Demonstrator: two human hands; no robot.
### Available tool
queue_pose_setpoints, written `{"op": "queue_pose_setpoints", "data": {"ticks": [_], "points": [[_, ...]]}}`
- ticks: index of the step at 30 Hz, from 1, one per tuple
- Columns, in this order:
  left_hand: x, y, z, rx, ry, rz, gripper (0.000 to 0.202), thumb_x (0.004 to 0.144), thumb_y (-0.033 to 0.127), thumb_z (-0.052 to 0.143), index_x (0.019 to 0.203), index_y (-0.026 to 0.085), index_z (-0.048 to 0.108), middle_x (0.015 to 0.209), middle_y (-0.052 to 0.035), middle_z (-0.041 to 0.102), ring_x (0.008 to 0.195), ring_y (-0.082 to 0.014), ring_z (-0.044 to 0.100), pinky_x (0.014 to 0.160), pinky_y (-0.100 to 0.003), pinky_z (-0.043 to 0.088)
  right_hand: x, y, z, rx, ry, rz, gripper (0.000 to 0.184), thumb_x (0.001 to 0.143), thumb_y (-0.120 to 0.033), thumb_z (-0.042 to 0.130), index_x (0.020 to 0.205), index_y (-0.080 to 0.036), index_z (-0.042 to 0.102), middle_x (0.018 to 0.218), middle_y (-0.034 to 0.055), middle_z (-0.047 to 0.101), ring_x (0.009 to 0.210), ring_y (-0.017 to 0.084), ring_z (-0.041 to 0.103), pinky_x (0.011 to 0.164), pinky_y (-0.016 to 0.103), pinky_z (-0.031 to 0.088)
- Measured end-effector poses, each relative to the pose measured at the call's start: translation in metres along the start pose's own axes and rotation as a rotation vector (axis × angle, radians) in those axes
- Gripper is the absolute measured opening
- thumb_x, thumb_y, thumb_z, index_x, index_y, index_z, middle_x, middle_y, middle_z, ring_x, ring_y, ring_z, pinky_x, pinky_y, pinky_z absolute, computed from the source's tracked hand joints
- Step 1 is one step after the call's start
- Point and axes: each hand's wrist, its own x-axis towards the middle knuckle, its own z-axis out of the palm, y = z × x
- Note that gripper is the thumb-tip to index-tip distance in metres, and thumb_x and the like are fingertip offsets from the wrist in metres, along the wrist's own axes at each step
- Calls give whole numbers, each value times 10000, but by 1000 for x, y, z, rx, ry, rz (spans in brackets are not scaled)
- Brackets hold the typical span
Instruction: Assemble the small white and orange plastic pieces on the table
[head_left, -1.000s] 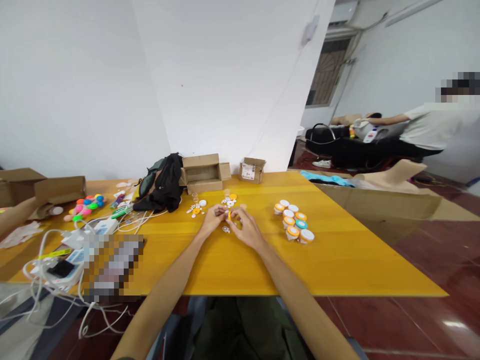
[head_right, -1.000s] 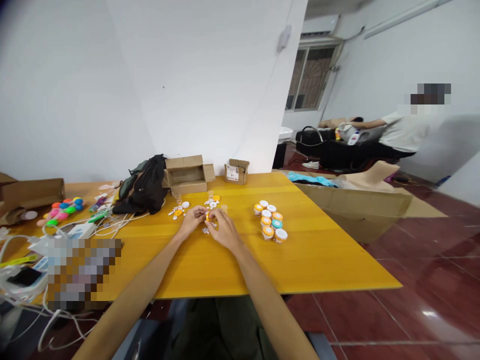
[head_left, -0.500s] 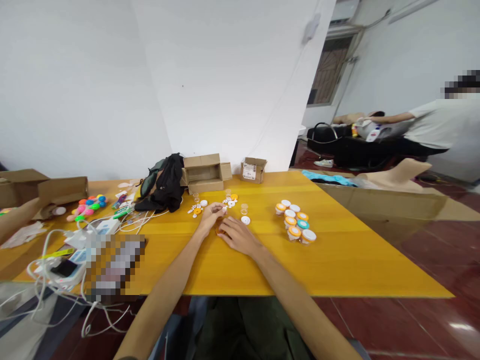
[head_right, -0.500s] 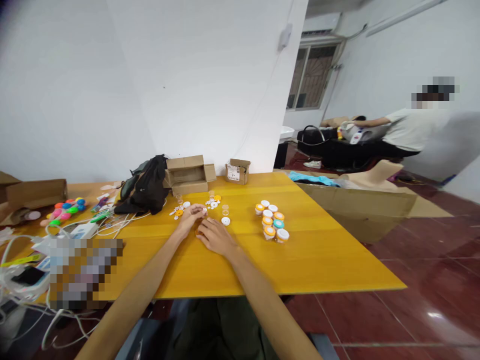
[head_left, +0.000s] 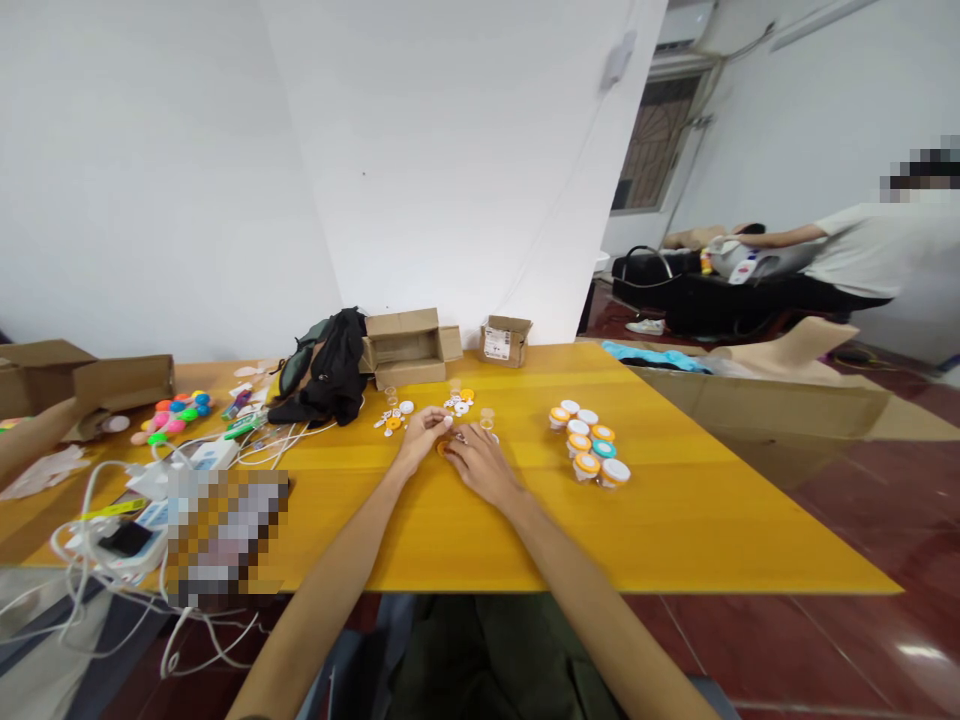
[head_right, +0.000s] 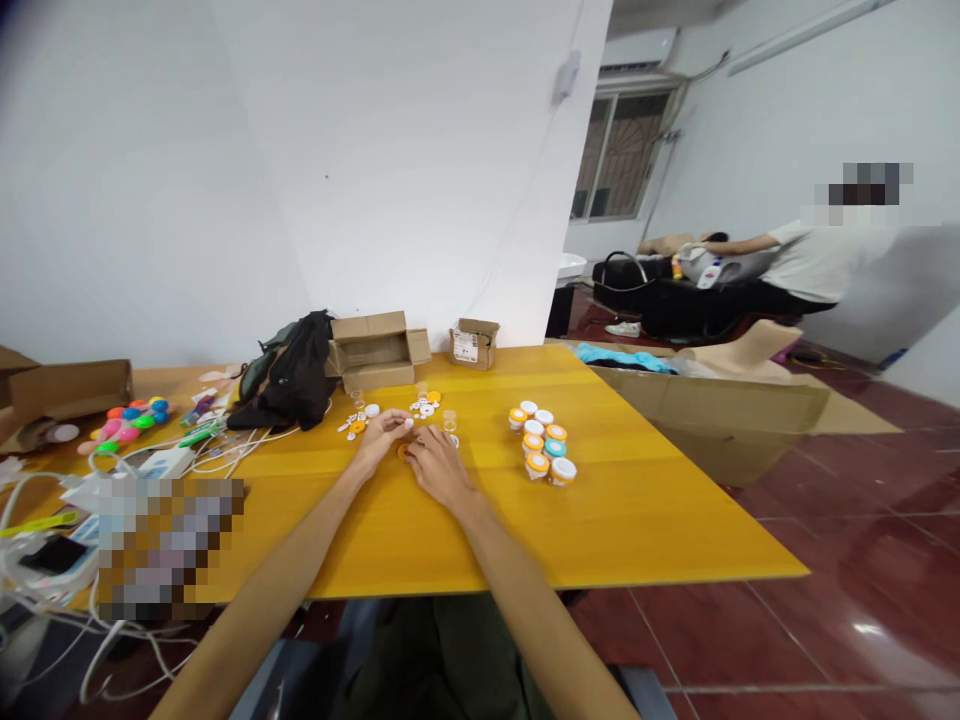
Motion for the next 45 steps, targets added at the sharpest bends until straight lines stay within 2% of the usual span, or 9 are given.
{"op": "queue_pose_setpoints", "data": {"ticks": [9, 15, 20, 24, 28, 33, 39, 45], "points": [[2, -3, 1, 46, 2, 68, 195, 653, 297, 793, 769, 185, 684, 792, -20, 708, 799, -169, 659, 801, -302, 519, -1, 4, 6, -52, 33, 129, 162, 898, -205, 578, 943, -263, 722, 1110, 98, 631, 1044, 262, 529, 875, 406, 425], [1, -3, 2, 53, -8, 108, 208, 655, 316, 795, 773, 186, 684, 793, -22, 715, 782, -172, 667, 781, -306, 535, 1, 3, 4, -52, -21, 135, 172, 909, -198, 563, 964, -253, 717, 1011, 80, 666, 966, 237, 559, 818, 361, 419], [1, -3, 2, 72, -23, 119, 216, 669, 338, 788, 778, 187, 679, 799, -27, 715, 788, -174, 669, 787, -308, 533, 1, 0, 3, -67, -24, 119, 196, 915, -169, 538, 970, -261, 702, 1045, 76, 653, 974, 230, 552, 825, 354, 395], [2, -5, 1, 82, -44, 119, 220, 687, 351, 775, 797, 187, 678, 815, -28, 714, 800, -173, 666, 786, -301, 528, 1, 1, 1, -76, 5, 157, 151, 872, -171, 588, 987, -238, 660, 1055, 77, 643, 977, 243, 537, 831, 359, 389], [2, -9, 2, 116, -80, 121, 228, 694, 355, 772, 801, 180, 673, 795, -26, 707, 765, -161, 655, 758, -282, 517, 1, 5, -3, -97, 14, 215, 49, 844, -228, 638, 893, -226, 642, 977, 81, 641, 982, 260, 536, 811, 361, 397], [0, -8, 4, 124, -129, 108, 222, 699, 342, 768, 797, 176, 658, 772, -19, 692, 746, -153, 645, 755, -272, 510, -1, 10, -5, -87, 11, 187, 10, 844, -229, 650, 836, -235, 651, 1065, 85, 643, 1025, 257, 541, 817, 365, 409], [-1, -6, 5, 130, -124, 107, 209, 695, 328, 766, 782, 179, 649, 754, -16, 678, 747, -160, 642, 742, -274, 504, -2, 11, -4, -61, 15, 172, 24, 839, -244, 646, 849, -244, 668, 1078, 91, 639, 1043, 270, 535, 820, 383, 423], [-1, -7, 5, 148, -138, 119, 183, 712, 307, 750, 791, 174, 652, 759, -11, 681, 732, -150, 635, 723, -263, 502, -3, 11, -4, -58, 47, 186, 76, 832, -191, 610, 837, -246, 662, 1078, 86, 637, 1047, 261, 529, 825, 377, 420]]}}
